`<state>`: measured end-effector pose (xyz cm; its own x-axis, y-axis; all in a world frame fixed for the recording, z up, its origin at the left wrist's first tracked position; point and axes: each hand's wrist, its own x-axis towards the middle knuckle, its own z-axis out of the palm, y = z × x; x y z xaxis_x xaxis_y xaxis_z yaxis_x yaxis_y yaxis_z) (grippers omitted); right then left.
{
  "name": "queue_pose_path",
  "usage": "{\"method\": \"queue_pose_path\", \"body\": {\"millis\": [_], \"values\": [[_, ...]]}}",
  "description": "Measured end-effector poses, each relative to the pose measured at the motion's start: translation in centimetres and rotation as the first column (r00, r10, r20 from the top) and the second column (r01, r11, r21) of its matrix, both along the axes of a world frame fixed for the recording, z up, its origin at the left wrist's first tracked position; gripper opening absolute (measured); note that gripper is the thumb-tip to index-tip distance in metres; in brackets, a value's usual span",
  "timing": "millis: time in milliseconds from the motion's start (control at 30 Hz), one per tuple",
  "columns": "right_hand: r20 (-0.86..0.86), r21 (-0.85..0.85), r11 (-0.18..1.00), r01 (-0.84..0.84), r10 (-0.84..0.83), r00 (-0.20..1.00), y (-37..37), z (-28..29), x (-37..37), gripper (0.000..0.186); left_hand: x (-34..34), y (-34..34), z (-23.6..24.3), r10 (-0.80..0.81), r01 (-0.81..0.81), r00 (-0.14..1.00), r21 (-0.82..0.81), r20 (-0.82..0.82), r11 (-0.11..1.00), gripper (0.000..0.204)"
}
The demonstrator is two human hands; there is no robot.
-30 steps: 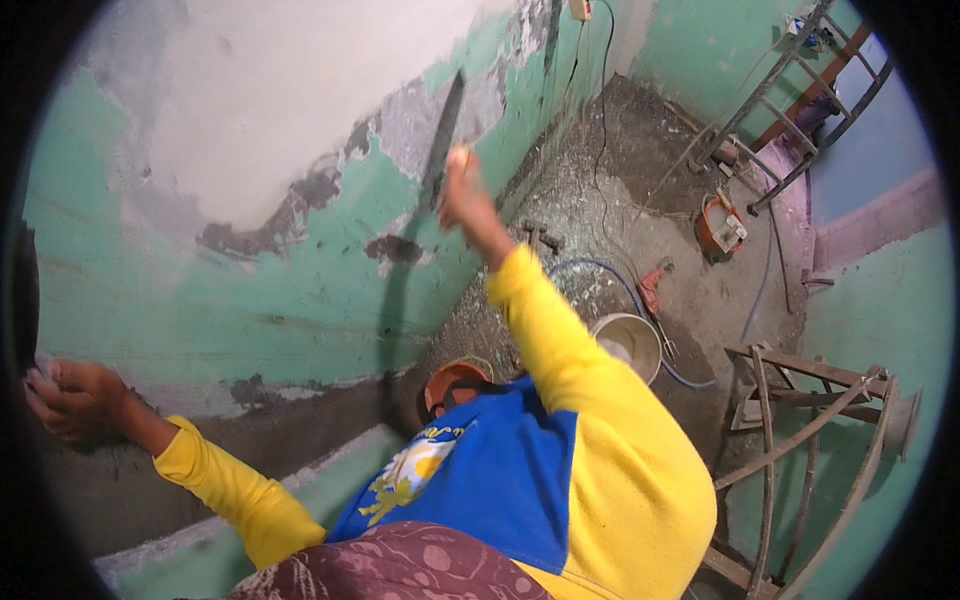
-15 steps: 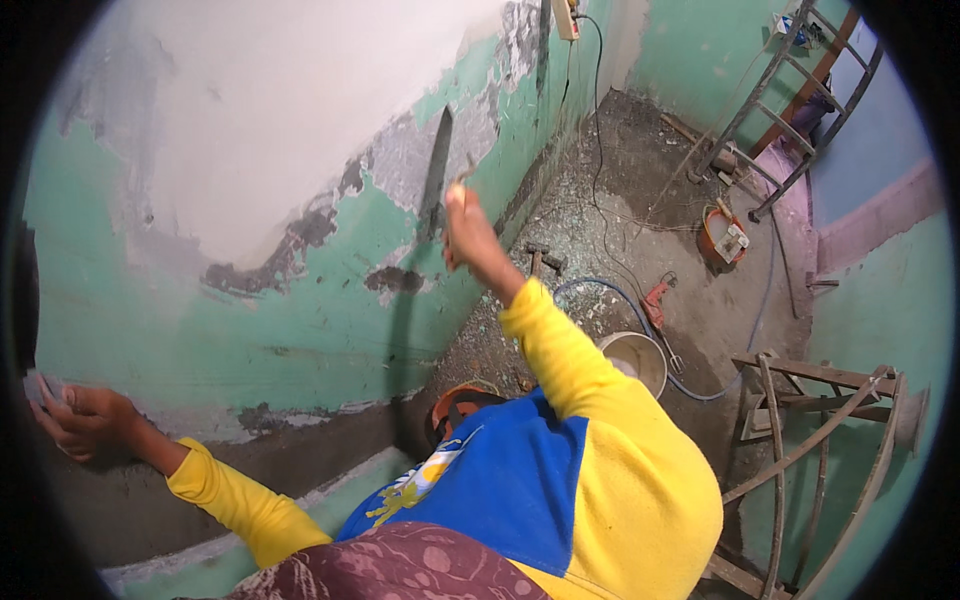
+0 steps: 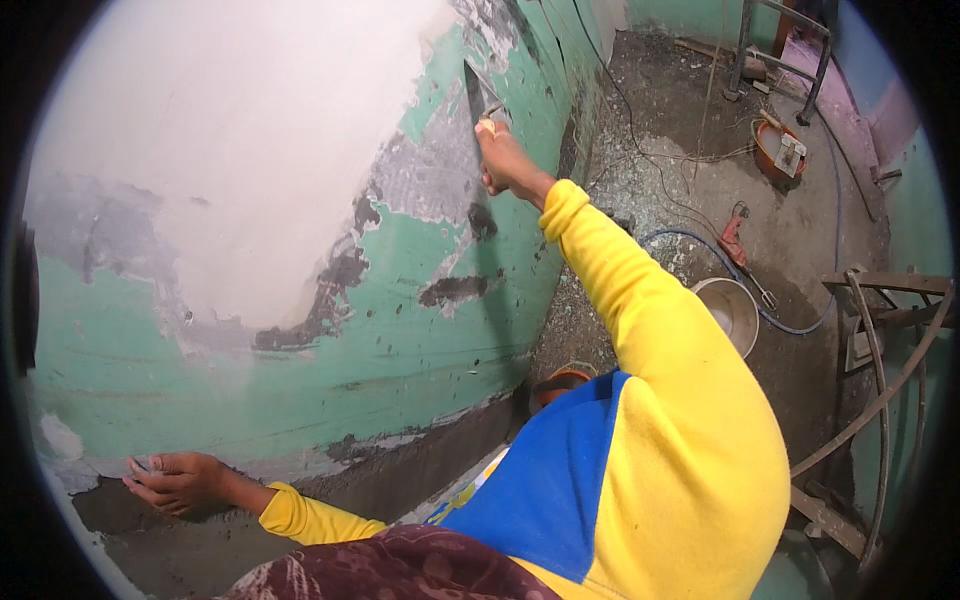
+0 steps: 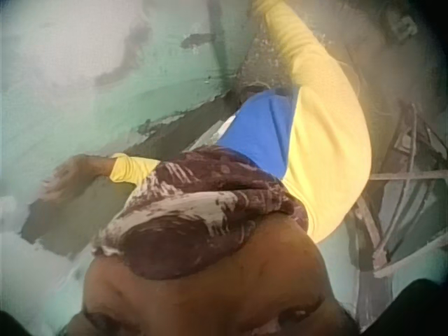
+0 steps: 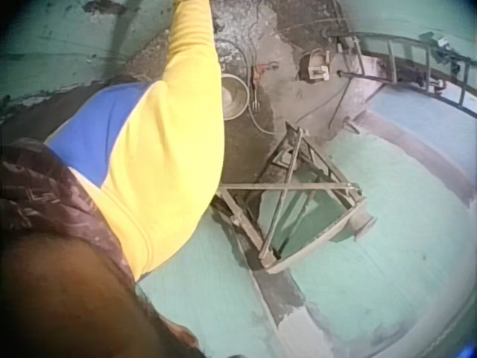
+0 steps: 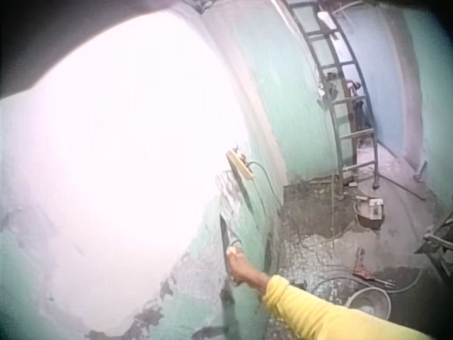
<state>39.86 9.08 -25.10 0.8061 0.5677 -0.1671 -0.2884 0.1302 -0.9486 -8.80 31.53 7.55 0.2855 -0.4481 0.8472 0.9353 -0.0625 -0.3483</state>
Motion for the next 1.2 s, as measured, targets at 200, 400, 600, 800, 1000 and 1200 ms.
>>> {"method": "queue_pose_path", "body": {"millis": [200,400,600,800,1000,1200], "values": [[0.150,-0.113,0.994,0.002,0.015,0.989,0.8,-1.5,-8.6,0.049,-0.6,-0.6,0.4,0.053,-0.053,0.998,0.000,0.026,0.999,0.050],[0.008,-0.074,0.997,0.023,-0.022,1.000,-0.6,-0.2,-3.4,0.049,-0.1,-0.3,-0.6,0.051,-0.049,0.998,-0.068,0.026,0.996,0.048],[0.161,-0.114,0.993,0.001,0.018,0.987,0.7,-2.7,-6.4,0.048,-0.5,-1.0,0.7,0.035,-0.035,0.999,-0.030,0.004,0.999,0.047],[-0.005,-0.078,0.996,-0.035,0.035,0.999,-0.8,0.2,-2.7,0.048,-0.6,0.0,0.2,0.009,-0.007,0.999,-0.048,0.036,0.999,0.044],[0.066,-0.034,0.999,0.040,-0.038,0.997,-0.6,1.4,2.7,0.049,-0.2,0.2,0.3,0.012,-0.011,1.000,-0.034,0.010,0.999,0.050],[-0.012,-0.111,0.988,-0.106,0.105,0.994,-1.3,1.5,-2.0,0.049,-1.0,0.3,0.0,0.055,-0.054,0.997,-0.021,0.048,0.998,0.051]]}}
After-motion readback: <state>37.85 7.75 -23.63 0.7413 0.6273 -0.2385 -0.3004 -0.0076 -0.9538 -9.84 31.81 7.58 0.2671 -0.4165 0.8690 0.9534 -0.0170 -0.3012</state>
